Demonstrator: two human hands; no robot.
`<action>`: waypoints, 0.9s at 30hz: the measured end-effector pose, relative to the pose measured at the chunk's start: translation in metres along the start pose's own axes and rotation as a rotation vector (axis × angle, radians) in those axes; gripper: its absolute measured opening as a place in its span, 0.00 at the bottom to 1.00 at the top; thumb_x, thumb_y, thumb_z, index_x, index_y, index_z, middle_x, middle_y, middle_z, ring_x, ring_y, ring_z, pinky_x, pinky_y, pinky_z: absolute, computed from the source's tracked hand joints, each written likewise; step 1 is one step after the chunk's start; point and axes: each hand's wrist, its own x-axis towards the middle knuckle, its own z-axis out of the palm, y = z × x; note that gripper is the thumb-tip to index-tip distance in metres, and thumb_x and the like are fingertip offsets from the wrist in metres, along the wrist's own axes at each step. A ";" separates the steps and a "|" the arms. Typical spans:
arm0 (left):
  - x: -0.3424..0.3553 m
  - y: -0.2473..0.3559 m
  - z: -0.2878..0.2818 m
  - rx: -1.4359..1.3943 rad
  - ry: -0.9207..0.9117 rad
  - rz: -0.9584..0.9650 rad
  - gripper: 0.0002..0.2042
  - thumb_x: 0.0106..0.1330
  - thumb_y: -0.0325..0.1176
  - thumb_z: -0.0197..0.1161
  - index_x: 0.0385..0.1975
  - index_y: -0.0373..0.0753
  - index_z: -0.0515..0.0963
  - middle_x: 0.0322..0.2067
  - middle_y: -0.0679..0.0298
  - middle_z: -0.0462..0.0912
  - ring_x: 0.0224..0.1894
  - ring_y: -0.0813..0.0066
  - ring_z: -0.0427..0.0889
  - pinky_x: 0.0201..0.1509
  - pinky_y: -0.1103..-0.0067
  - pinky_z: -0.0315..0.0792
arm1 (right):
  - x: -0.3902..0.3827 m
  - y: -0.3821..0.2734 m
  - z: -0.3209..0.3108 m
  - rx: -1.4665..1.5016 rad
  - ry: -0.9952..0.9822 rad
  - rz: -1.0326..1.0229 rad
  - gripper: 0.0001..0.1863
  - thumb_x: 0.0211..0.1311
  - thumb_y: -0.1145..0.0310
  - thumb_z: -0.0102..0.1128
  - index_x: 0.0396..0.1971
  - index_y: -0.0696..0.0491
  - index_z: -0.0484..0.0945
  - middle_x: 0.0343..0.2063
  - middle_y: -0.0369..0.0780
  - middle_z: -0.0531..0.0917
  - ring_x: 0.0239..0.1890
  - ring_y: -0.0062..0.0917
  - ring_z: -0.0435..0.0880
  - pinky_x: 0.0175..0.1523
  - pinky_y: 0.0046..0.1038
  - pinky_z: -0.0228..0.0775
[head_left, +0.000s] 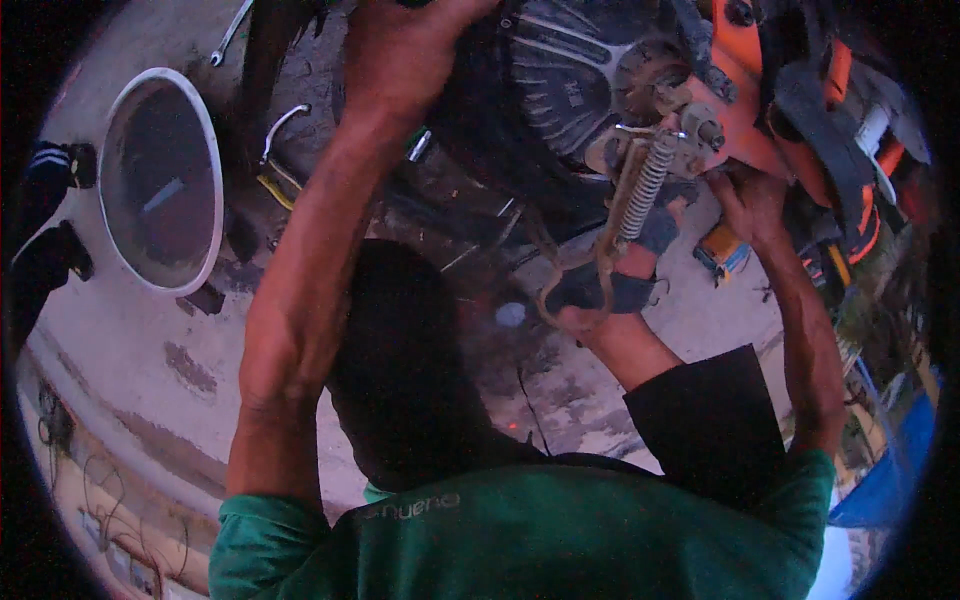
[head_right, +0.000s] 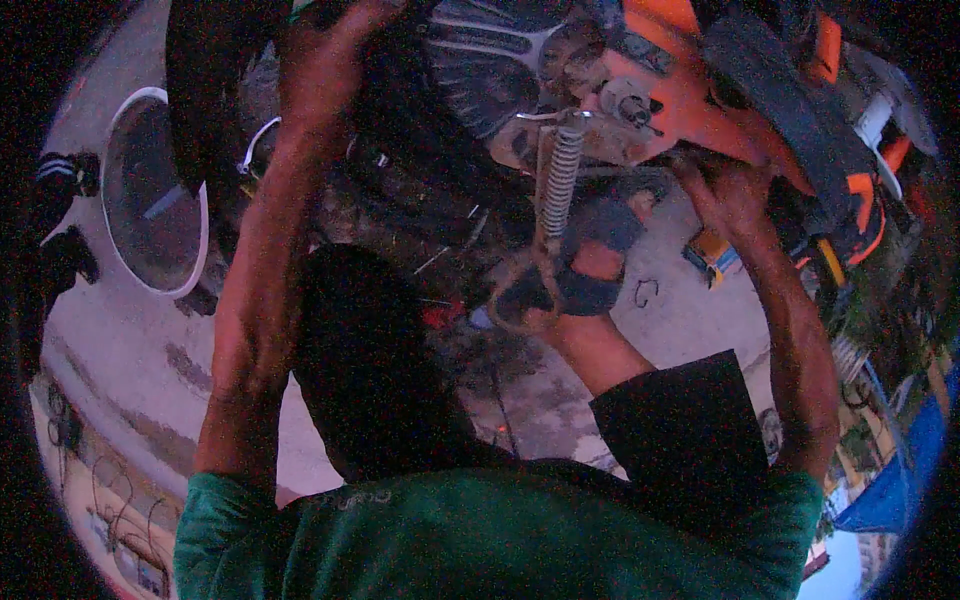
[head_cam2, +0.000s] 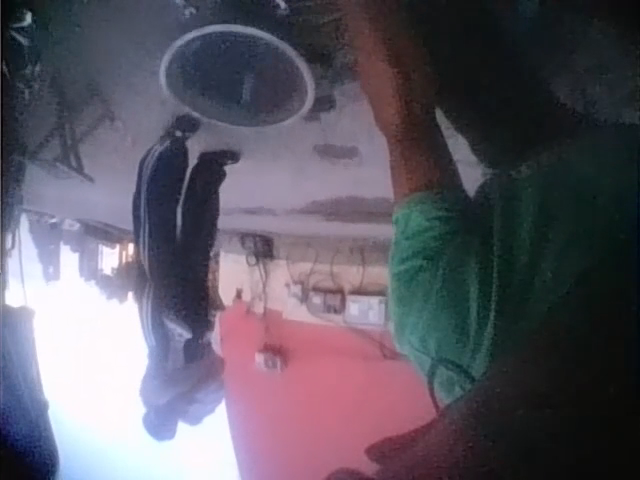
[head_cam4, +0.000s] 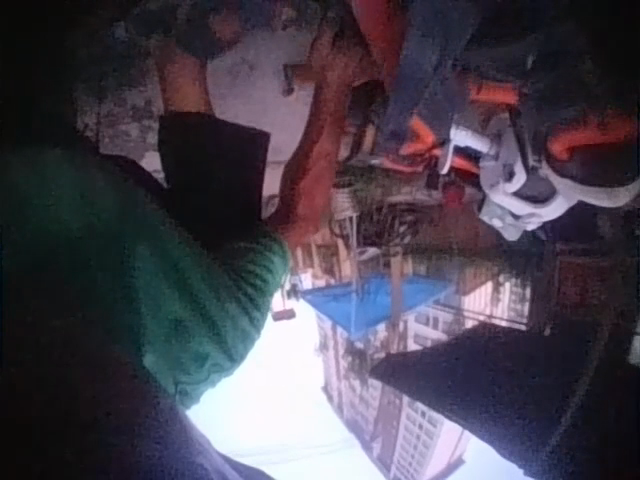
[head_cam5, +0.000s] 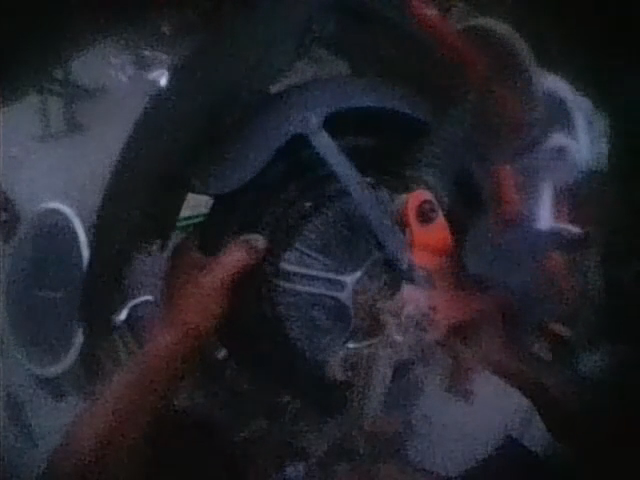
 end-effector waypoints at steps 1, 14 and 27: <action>0.001 -0.001 0.003 0.001 0.004 -0.016 0.48 0.56 0.56 0.69 0.71 0.29 0.59 0.67 0.44 0.67 0.66 0.49 0.70 0.66 0.62 0.67 | -0.001 -0.001 0.000 0.027 0.010 0.001 0.25 0.67 0.46 0.55 0.49 0.52 0.85 0.50 0.46 0.85 0.54 0.43 0.80 0.59 0.44 0.67; 0.015 -0.014 0.007 -0.080 0.030 -0.013 0.45 0.58 0.55 0.69 0.68 0.28 0.62 0.63 0.44 0.72 0.62 0.51 0.73 0.65 0.63 0.67 | 0.006 -0.026 -0.010 0.006 -0.044 0.009 0.24 0.68 0.50 0.52 0.38 0.59 0.84 0.31 0.49 0.86 0.42 0.43 0.84 0.54 0.38 0.69; -0.002 0.013 0.015 -0.112 -0.120 0.088 0.41 0.61 0.57 0.66 0.65 0.29 0.68 0.62 0.47 0.73 0.61 0.51 0.74 0.64 0.63 0.68 | 0.004 -0.035 0.000 0.044 0.186 0.012 0.24 0.64 0.48 0.57 0.30 0.57 0.85 0.30 0.47 0.87 0.34 0.43 0.86 0.43 0.41 0.74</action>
